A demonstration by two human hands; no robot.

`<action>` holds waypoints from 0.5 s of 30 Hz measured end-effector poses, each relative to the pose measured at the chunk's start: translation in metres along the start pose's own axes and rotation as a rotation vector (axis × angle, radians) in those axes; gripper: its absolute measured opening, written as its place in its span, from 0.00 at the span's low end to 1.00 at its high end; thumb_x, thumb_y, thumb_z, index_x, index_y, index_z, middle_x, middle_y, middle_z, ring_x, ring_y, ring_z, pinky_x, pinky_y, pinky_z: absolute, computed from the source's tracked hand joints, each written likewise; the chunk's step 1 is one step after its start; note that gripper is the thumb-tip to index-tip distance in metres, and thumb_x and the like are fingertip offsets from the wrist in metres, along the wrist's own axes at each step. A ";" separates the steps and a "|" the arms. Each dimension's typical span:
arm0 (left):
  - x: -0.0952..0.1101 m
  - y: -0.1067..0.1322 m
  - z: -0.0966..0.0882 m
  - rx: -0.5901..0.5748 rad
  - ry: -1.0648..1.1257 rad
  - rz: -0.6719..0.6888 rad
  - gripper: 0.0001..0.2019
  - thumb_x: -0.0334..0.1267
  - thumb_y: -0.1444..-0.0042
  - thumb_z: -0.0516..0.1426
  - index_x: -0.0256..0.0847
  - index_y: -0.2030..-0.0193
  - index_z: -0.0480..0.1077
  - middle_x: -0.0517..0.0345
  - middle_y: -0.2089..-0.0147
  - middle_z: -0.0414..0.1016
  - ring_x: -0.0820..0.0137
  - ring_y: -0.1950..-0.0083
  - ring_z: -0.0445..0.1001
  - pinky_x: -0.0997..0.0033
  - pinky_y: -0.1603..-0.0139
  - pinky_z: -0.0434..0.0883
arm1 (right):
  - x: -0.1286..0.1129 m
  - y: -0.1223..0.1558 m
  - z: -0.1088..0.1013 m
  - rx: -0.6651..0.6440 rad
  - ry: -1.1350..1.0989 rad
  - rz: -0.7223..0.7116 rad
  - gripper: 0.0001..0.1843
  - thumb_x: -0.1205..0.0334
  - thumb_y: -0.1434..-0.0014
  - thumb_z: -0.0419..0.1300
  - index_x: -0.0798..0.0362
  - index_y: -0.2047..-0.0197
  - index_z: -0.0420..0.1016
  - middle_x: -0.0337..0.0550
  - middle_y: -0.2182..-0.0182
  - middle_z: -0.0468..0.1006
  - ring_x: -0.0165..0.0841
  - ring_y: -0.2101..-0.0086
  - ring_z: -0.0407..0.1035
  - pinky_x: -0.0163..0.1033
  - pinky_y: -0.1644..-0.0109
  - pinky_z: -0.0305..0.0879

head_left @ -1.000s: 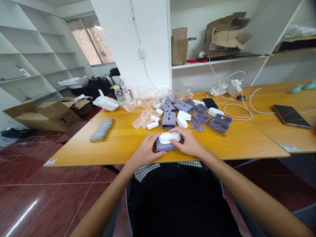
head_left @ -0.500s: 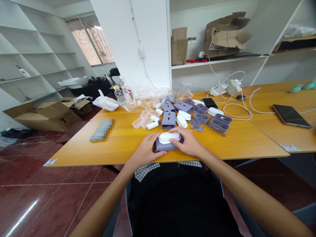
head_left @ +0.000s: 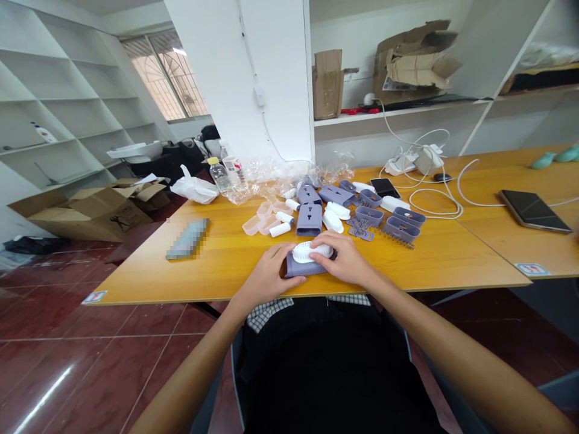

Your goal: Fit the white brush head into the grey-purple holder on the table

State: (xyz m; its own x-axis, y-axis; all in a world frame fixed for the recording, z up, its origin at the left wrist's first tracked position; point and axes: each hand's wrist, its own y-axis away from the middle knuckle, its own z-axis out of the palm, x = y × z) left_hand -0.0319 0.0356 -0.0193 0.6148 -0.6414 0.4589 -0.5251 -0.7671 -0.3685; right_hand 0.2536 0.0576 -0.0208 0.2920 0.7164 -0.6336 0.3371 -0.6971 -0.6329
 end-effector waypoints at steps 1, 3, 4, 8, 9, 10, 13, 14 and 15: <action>0.000 0.000 0.001 -0.002 -0.012 -0.005 0.36 0.59 0.28 0.73 0.51 0.21 0.70 0.42 0.23 0.81 0.40 0.23 0.81 0.30 0.21 0.79 | 0.001 0.000 -0.001 0.007 0.008 0.014 0.01 0.58 0.26 0.74 0.44 0.53 0.89 0.47 0.54 0.93 0.48 0.52 0.86 0.56 0.43 0.81; 0.000 0.001 0.001 -0.006 -0.038 -0.017 0.37 0.59 0.28 0.72 0.50 0.20 0.69 0.41 0.22 0.80 0.41 0.22 0.80 0.32 0.20 0.78 | 0.002 0.000 -0.002 0.022 0.034 0.036 0.01 0.59 0.27 0.75 0.45 0.54 0.89 0.48 0.55 0.93 0.48 0.53 0.86 0.55 0.44 0.80; 0.000 0.001 0.002 -0.007 -0.050 -0.022 0.37 0.60 0.27 0.72 0.50 0.20 0.69 0.41 0.21 0.79 0.41 0.22 0.79 0.33 0.19 0.77 | 0.003 0.000 -0.002 0.030 0.047 0.042 0.01 0.59 0.27 0.75 0.45 0.55 0.89 0.47 0.55 0.93 0.48 0.53 0.86 0.55 0.44 0.80; 0.003 0.000 0.003 -0.002 -0.065 -0.018 0.38 0.62 0.27 0.71 0.50 0.19 0.69 0.40 0.22 0.80 0.39 0.22 0.80 0.32 0.20 0.78 | 0.003 0.001 -0.001 0.057 0.071 0.020 0.03 0.61 0.27 0.72 0.44 0.57 0.88 0.46 0.58 0.92 0.48 0.55 0.86 0.55 0.44 0.79; 0.003 0.000 0.003 0.000 -0.064 -0.014 0.38 0.63 0.27 0.71 0.50 0.19 0.69 0.40 0.22 0.80 0.39 0.22 0.80 0.31 0.20 0.78 | 0.003 0.001 -0.002 0.061 0.064 0.008 0.05 0.61 0.27 0.71 0.44 0.58 0.88 0.46 0.58 0.92 0.48 0.55 0.86 0.55 0.44 0.79; 0.003 0.000 0.003 0.000 -0.061 -0.010 0.38 0.63 0.27 0.71 0.50 0.20 0.70 0.40 0.23 0.80 0.38 0.22 0.80 0.30 0.21 0.78 | 0.003 0.001 -0.002 0.063 0.045 -0.002 0.06 0.60 0.26 0.71 0.44 0.58 0.88 0.46 0.58 0.92 0.48 0.55 0.86 0.54 0.44 0.79; 0.002 -0.001 0.002 0.005 -0.047 -0.009 0.37 0.63 0.27 0.71 0.50 0.20 0.70 0.39 0.23 0.81 0.38 0.23 0.80 0.29 0.21 0.78 | 0.005 0.000 -0.006 0.066 -0.079 0.027 0.11 0.53 0.23 0.69 0.45 0.59 0.88 0.46 0.61 0.92 0.45 0.60 0.84 0.50 0.52 0.78; 0.002 -0.001 0.002 0.009 -0.042 -0.015 0.37 0.62 0.27 0.71 0.50 0.20 0.70 0.39 0.22 0.80 0.38 0.23 0.80 0.29 0.21 0.78 | 0.005 0.000 -0.007 0.073 -0.120 0.049 0.14 0.50 0.23 0.68 0.46 0.59 0.88 0.45 0.62 0.91 0.44 0.63 0.83 0.48 0.56 0.77; 0.001 -0.001 0.002 0.015 -0.039 -0.022 0.37 0.62 0.26 0.71 0.50 0.19 0.70 0.39 0.22 0.80 0.38 0.23 0.80 0.29 0.21 0.78 | 0.005 0.000 -0.008 0.087 -0.145 0.070 0.16 0.47 0.22 0.68 0.46 0.60 0.88 0.44 0.64 0.90 0.43 0.65 0.82 0.47 0.58 0.76</action>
State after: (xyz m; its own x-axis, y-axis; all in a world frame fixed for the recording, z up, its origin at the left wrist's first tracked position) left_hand -0.0294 0.0359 -0.0197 0.6484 -0.6245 0.4355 -0.5029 -0.7808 -0.3709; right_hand 0.2619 0.0620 -0.0207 0.1781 0.6585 -0.7312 0.2395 -0.7498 -0.6168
